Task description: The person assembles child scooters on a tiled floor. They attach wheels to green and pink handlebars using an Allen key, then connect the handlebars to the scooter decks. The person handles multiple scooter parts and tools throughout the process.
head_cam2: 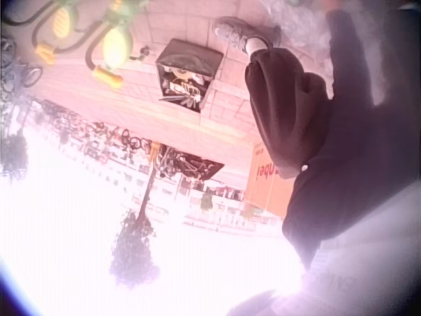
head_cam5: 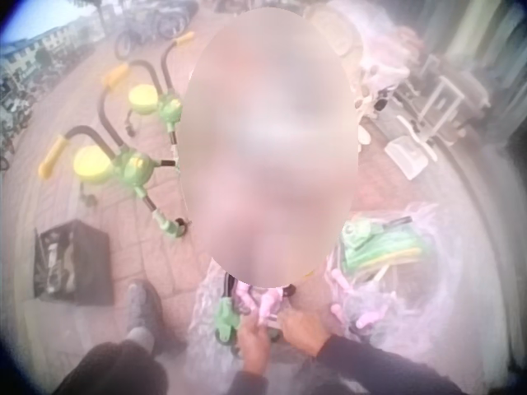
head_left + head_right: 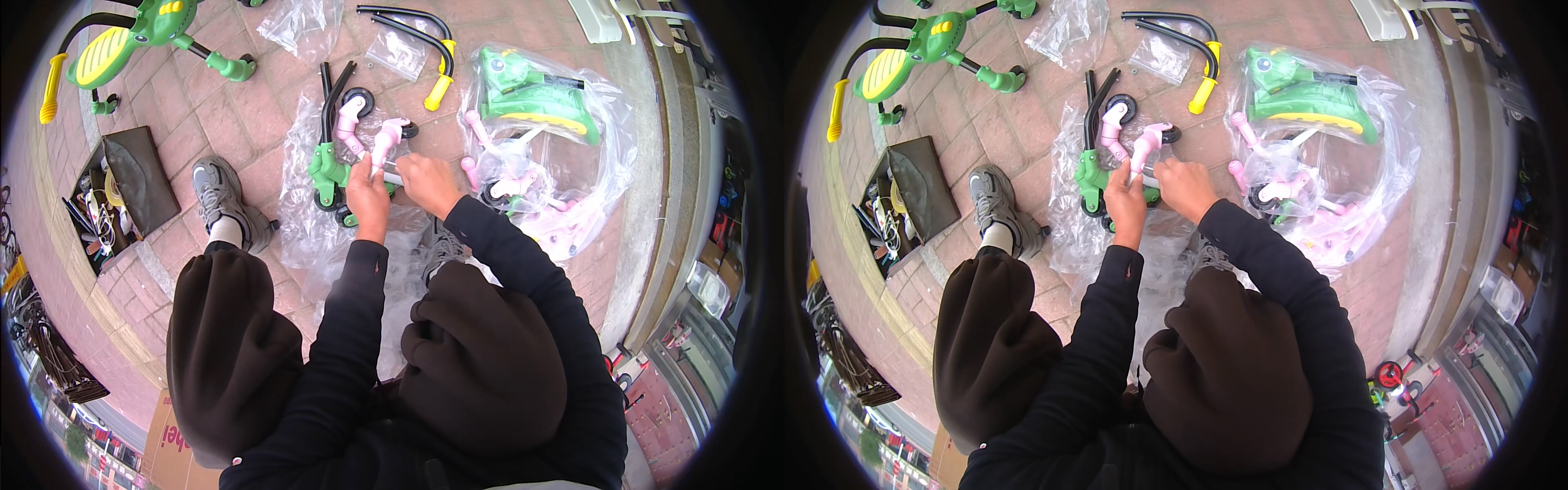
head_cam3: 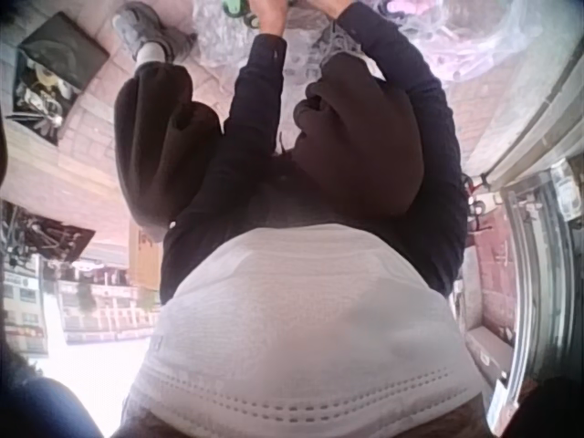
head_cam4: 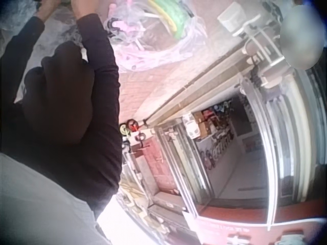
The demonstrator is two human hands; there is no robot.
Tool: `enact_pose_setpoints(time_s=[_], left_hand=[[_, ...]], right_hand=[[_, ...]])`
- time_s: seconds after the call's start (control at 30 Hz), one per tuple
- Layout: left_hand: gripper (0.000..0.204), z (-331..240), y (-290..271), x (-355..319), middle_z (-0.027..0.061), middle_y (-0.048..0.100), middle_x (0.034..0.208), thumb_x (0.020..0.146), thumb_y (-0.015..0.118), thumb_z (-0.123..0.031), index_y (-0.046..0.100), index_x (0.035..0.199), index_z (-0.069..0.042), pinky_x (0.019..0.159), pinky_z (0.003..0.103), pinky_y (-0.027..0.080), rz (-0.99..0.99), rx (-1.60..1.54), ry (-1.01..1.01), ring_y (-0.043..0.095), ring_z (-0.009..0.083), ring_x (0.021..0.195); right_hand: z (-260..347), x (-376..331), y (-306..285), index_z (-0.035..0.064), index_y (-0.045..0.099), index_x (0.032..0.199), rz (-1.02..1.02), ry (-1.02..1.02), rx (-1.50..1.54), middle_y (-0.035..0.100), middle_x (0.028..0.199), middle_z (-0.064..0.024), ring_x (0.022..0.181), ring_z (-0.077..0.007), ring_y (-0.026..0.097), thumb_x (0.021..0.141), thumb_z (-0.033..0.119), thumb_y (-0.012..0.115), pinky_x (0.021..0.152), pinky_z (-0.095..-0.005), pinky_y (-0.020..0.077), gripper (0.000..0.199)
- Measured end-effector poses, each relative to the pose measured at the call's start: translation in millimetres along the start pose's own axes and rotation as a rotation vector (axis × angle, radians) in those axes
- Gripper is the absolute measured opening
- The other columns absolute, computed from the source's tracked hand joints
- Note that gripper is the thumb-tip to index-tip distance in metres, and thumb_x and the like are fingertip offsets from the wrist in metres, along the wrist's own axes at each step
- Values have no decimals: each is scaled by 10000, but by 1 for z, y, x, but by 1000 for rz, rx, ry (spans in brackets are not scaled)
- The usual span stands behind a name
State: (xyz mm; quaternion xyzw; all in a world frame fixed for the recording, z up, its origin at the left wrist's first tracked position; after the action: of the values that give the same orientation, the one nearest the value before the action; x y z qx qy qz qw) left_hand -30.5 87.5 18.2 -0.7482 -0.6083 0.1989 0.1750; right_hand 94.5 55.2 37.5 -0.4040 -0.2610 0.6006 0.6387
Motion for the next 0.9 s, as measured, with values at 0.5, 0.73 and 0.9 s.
enact_pose_setpoints(time_s=[0.5,0.73,0.9], left_hand=[[342,27,19,-4,-1,533,787,833,530,29,523,1175,20,449,178,333,26,-954,-643,443,43,538],[290,2,43,-7,30,561,911,854,499,7,519,1143,5,494,210,378,148,-1054,-605,470,76,580],[311,-14,62,-7,22,557,962,862,505,-11,501,1172,-16,522,217,386,226,-1129,-579,477,80,611]], right_hand=[[-54,-42,-2,-27,626,875,-33,564,576,580,653,-155,573,-214,553,812,168,566,575,-343,423,213],[-96,-71,10,12,526,1140,-52,924,1073,568,788,-19,591,-82,520,833,24,505,544,-199,438,308],[-105,-62,9,-3,521,1135,-137,903,1017,574,832,-28,634,-87,539,818,-23,504,562,-207,450,318]])
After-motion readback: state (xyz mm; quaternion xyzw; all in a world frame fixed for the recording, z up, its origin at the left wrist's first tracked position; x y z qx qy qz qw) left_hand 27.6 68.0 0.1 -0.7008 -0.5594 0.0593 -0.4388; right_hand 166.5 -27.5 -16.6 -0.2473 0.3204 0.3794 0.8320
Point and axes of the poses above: each hand's wrist, its own x-axis towards the middle knuckle, its own y-axis out of the palm, z = x × y, the point moved 6 cm from there along x, towards the middle knuckle
